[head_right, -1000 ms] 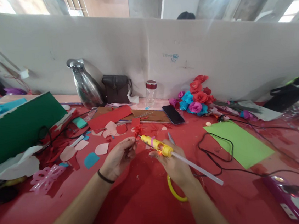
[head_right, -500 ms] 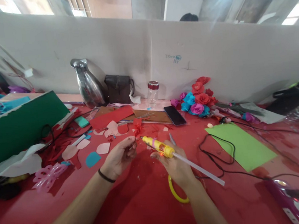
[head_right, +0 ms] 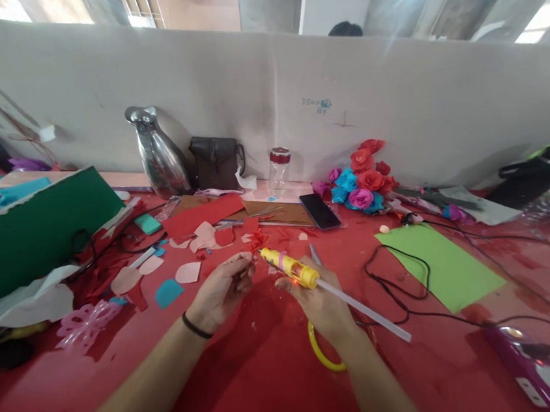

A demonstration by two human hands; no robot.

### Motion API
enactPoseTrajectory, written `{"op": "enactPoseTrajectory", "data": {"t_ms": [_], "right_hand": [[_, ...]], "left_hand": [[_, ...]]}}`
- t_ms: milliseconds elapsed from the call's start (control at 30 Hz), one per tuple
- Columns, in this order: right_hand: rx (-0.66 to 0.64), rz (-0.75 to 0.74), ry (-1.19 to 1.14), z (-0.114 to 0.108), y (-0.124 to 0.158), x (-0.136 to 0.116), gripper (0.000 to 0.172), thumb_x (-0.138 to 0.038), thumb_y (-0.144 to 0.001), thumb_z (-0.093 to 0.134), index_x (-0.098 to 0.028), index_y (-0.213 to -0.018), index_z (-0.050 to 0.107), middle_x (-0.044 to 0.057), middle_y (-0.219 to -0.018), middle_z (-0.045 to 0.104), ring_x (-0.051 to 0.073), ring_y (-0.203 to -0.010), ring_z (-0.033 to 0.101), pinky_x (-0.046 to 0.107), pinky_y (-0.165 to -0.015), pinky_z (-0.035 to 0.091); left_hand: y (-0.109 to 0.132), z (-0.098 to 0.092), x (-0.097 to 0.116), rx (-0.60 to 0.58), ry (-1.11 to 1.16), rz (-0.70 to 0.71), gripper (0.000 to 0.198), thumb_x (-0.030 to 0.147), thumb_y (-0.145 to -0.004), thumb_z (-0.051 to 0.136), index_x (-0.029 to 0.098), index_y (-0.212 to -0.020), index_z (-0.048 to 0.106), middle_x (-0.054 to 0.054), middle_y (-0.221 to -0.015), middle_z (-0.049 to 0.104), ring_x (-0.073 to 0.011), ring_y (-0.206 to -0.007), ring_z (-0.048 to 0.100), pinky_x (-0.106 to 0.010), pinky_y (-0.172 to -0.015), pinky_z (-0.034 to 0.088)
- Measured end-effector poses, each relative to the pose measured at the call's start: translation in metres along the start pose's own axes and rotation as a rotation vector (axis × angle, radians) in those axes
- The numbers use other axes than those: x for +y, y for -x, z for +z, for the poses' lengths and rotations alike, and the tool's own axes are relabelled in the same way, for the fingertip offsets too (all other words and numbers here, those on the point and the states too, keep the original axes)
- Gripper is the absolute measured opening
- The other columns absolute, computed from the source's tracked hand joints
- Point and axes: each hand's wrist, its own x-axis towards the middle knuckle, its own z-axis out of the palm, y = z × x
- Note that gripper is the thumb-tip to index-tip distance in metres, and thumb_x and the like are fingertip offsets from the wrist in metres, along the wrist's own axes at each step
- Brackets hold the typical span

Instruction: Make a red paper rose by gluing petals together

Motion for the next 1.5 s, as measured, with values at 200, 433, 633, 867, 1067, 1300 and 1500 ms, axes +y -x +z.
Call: {"op": "enactPoseTrajectory", "data": {"t_ms": [200, 433, 633, 867, 1067, 1300, 1500], "right_hand": [[0.047, -0.005, 0.058, 0.0, -0.001, 0.0, 0.034, -0.053, -0.078, 0.061, -0.019, -0.074, 0.058, 0.001, -0.063, 0.062, 0.015, -0.058, 0.059, 0.025, -0.056, 0.049], [0.082, 0.005, 0.072, -0.003, -0.002, -0.013, 0.037, -0.056, -0.078, 0.058, -0.021, -0.069, 0.051, -0.001, -0.058, 0.056, 0.013, -0.05, 0.052, 0.024, -0.049, 0.044], [0.068, 0.022, 0.027, -0.004, -0.002, -0.015, 0.035, -0.053, -0.078, 0.06, -0.02, -0.07, 0.051, -0.004, -0.056, 0.05, 0.011, -0.048, 0.046, 0.023, -0.047, 0.041], [0.007, 0.048, 0.01, 0.0, 0.0, -0.007, 0.031, -0.05, -0.077, 0.063, -0.019, -0.075, 0.058, -0.001, -0.059, 0.056, 0.014, -0.054, 0.053, 0.025, -0.053, 0.045], [-0.01, 0.041, 0.0, 0.002, 0.001, -0.007, 0.034, -0.054, -0.077, 0.061, -0.02, -0.072, 0.057, -0.002, -0.057, 0.054, 0.014, -0.052, 0.051, 0.024, -0.05, 0.043], [-0.038, 0.04, 0.035, 0.002, 0.0, -0.012, 0.036, -0.054, -0.077, 0.06, -0.021, -0.068, 0.051, -0.003, -0.057, 0.051, 0.013, -0.051, 0.047, 0.023, -0.05, 0.042], [0.004, 0.032, 0.037, 0.001, 0.0, -0.012, 0.033, -0.051, -0.079, 0.059, -0.02, -0.071, 0.053, -0.001, -0.06, 0.055, 0.014, -0.055, 0.053, 0.025, -0.054, 0.045]], "left_hand": [[0.001, 0.0, 0.001, -0.011, -0.006, 0.005, 0.011, 0.019, -0.066, 0.064, 0.015, -0.066, 0.054, 0.004, -0.053, 0.05, -0.0033, -0.041, 0.032, -0.017, -0.04, 0.02], [0.001, 0.0, 0.002, -0.015, 0.022, 0.004, 0.009, 0.017, -0.068, 0.061, 0.015, -0.065, 0.053, 0.003, -0.052, 0.049, -0.0029, -0.04, 0.031, -0.016, -0.039, 0.019], [-0.001, -0.003, 0.002, -0.028, 0.07, -0.013, 0.009, 0.017, -0.068, 0.062, 0.015, -0.069, 0.054, 0.004, -0.053, 0.049, -0.0028, -0.039, 0.03, -0.017, -0.039, 0.019], [-0.003, -0.007, 0.0, -0.04, 0.081, -0.014, 0.014, 0.02, -0.066, 0.065, 0.015, -0.067, 0.053, 0.005, -0.054, 0.05, -0.0025, -0.039, 0.03, -0.017, -0.039, 0.02], [-0.003, -0.004, -0.002, -0.037, 0.039, -0.002, 0.012, 0.02, -0.067, 0.065, 0.015, -0.068, 0.054, 0.004, -0.053, 0.049, -0.0031, -0.04, 0.032, -0.018, -0.04, 0.02], [-0.002, -0.002, -0.002, -0.009, 0.005, 0.003, 0.01, 0.019, -0.067, 0.064, 0.015, -0.07, 0.055, 0.004, -0.052, 0.049, -0.0036, -0.041, 0.031, -0.018, -0.04, 0.02], [-0.001, 0.0, -0.003, -0.011, -0.029, 0.002, 0.013, 0.021, -0.066, 0.067, 0.015, -0.068, 0.055, 0.004, -0.052, 0.049, -0.0036, -0.041, 0.03, -0.018, -0.041, 0.018]]}}
